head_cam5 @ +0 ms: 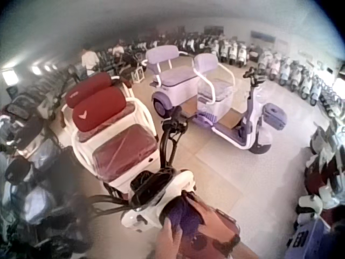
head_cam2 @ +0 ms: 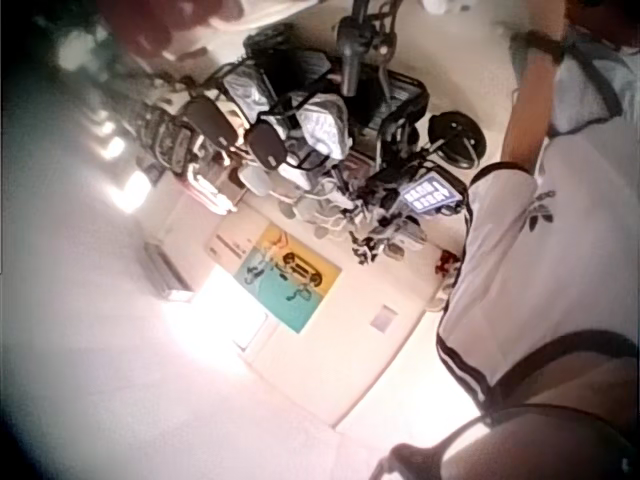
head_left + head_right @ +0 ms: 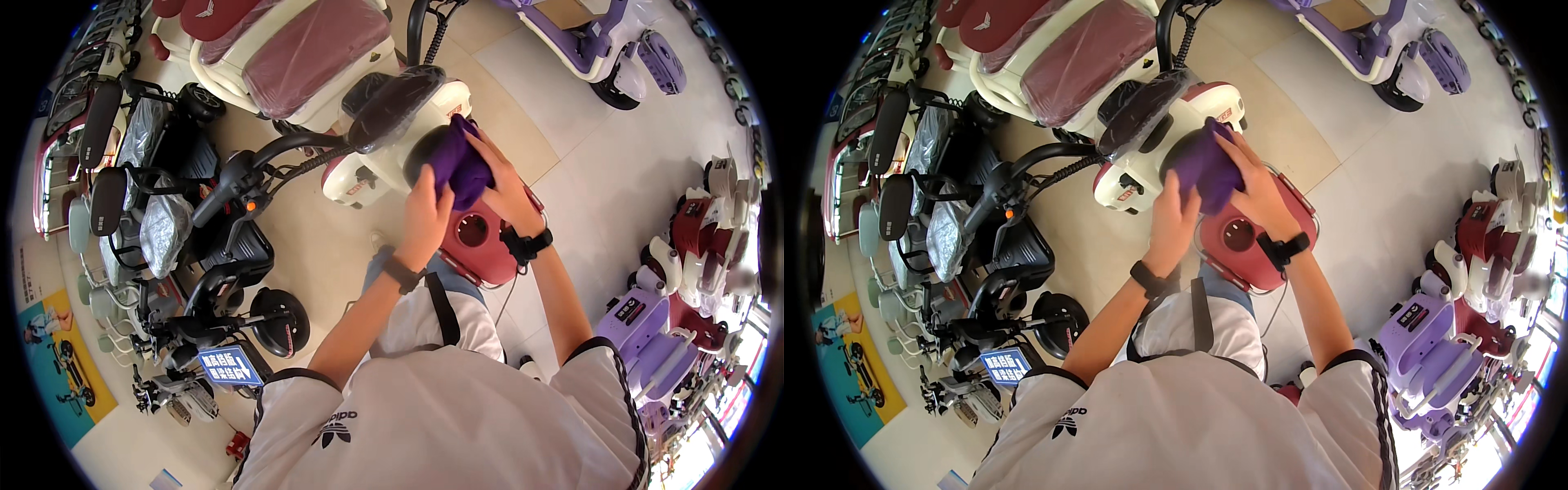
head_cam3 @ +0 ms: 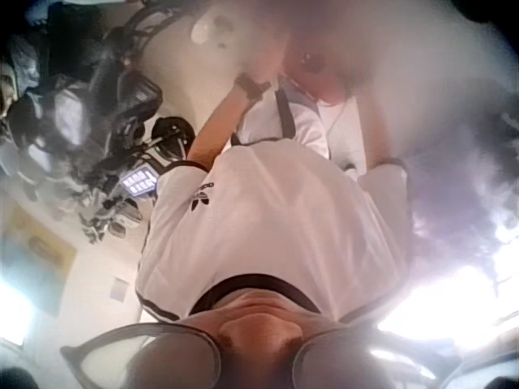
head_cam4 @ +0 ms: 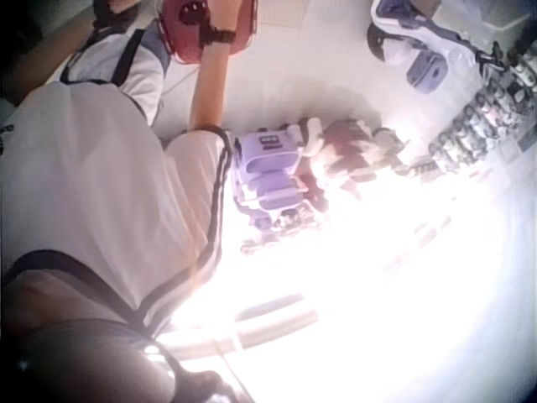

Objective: Cleaning the handlebars and seats of several mobility scooters using a purple cloth.

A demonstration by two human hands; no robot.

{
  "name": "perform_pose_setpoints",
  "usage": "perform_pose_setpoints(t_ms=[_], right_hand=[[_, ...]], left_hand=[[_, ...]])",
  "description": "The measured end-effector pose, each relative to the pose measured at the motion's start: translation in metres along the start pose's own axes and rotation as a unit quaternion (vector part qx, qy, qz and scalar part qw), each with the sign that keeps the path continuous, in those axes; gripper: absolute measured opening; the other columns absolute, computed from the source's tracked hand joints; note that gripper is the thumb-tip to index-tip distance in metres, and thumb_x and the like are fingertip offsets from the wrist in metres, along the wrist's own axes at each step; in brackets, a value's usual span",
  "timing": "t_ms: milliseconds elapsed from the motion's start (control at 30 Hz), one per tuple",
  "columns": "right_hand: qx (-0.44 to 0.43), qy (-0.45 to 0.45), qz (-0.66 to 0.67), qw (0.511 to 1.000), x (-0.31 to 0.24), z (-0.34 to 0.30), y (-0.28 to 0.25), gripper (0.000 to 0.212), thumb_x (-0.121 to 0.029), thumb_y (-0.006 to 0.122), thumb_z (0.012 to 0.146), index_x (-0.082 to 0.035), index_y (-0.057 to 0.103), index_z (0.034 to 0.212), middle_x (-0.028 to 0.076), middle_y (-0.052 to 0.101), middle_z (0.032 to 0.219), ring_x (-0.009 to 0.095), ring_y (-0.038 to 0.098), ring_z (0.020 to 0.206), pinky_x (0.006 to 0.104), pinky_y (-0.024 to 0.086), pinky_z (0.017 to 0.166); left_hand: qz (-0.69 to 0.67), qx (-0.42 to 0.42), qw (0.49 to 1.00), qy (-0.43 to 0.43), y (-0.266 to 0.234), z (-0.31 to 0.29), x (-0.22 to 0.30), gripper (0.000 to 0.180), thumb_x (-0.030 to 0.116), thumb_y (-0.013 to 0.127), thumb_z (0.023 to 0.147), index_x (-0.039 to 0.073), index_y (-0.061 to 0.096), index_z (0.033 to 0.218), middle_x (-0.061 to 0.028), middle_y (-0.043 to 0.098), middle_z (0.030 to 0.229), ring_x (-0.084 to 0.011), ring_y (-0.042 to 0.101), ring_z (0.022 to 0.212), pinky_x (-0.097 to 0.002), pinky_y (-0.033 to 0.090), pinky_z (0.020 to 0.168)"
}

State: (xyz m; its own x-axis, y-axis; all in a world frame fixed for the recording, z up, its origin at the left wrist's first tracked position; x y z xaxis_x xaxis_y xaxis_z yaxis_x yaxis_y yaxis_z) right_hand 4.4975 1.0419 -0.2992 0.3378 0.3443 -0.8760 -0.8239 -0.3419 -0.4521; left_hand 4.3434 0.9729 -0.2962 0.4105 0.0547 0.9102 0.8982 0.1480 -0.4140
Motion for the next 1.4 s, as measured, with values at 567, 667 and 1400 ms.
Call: perform_pose_setpoints(t_ms=[567,667,1400], right_hand=[[-0.123,-0.209,-0.299,0.923,-0.067,0.015,0.121,0.059,-0.017,0.073,0.061,0.007,0.065,0.114,0.022,0.059,0.135,0.037,0.045,0.14,0.0447,0.029,0.125],[-0.183,-0.183,-0.272,0.927,-0.052,-0.002,0.152,0.06,-0.017,0.073,0.06,0.007,0.065,0.114,0.023,0.06,0.133,0.037,0.049,0.136,0.0447,0.029,0.125],[-0.243,0.009,-0.027,0.97,-0.065,-0.061,0.294,0.136,-0.019,0.094,0.066,-0.002,0.0,0.163,0.027,0.005,0.169,0.046,0.019,0.153,0.046,0.026,0.124]], left_hand=[[-0.325,0.074,0.918,-0.213,-0.043,-0.071,-0.099,0.031,0.011,0.044,0.108,0.01,0.043,0.139,0.0016,0.056,0.092,-0.0035,0.044,0.059,-0.0213,0.035,0.049],[-0.329,0.101,0.906,-0.247,-0.051,-0.096,-0.12,0.029,0.011,0.043,0.108,0.01,0.045,0.136,0.0023,0.055,0.088,-0.0035,0.043,0.058,-0.022,0.035,0.049],[0.053,-0.015,0.997,-0.053,-0.181,-0.126,-0.154,0.038,0.016,0.065,0.091,0.0,0.057,0.125,-0.0255,0.067,0.107,-0.045,0.063,0.098,-0.0512,0.051,0.085]])
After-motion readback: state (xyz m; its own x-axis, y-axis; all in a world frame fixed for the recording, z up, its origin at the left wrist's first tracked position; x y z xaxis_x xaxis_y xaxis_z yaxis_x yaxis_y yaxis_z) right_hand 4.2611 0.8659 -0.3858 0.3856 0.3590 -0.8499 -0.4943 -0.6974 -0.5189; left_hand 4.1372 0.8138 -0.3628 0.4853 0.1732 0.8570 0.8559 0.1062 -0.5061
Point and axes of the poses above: each hand's wrist, its own z-axis towards the middle knuckle, its own y-axis out of the palm, x = y × z, the point moved 7 cm from there along z, towards the middle knuckle
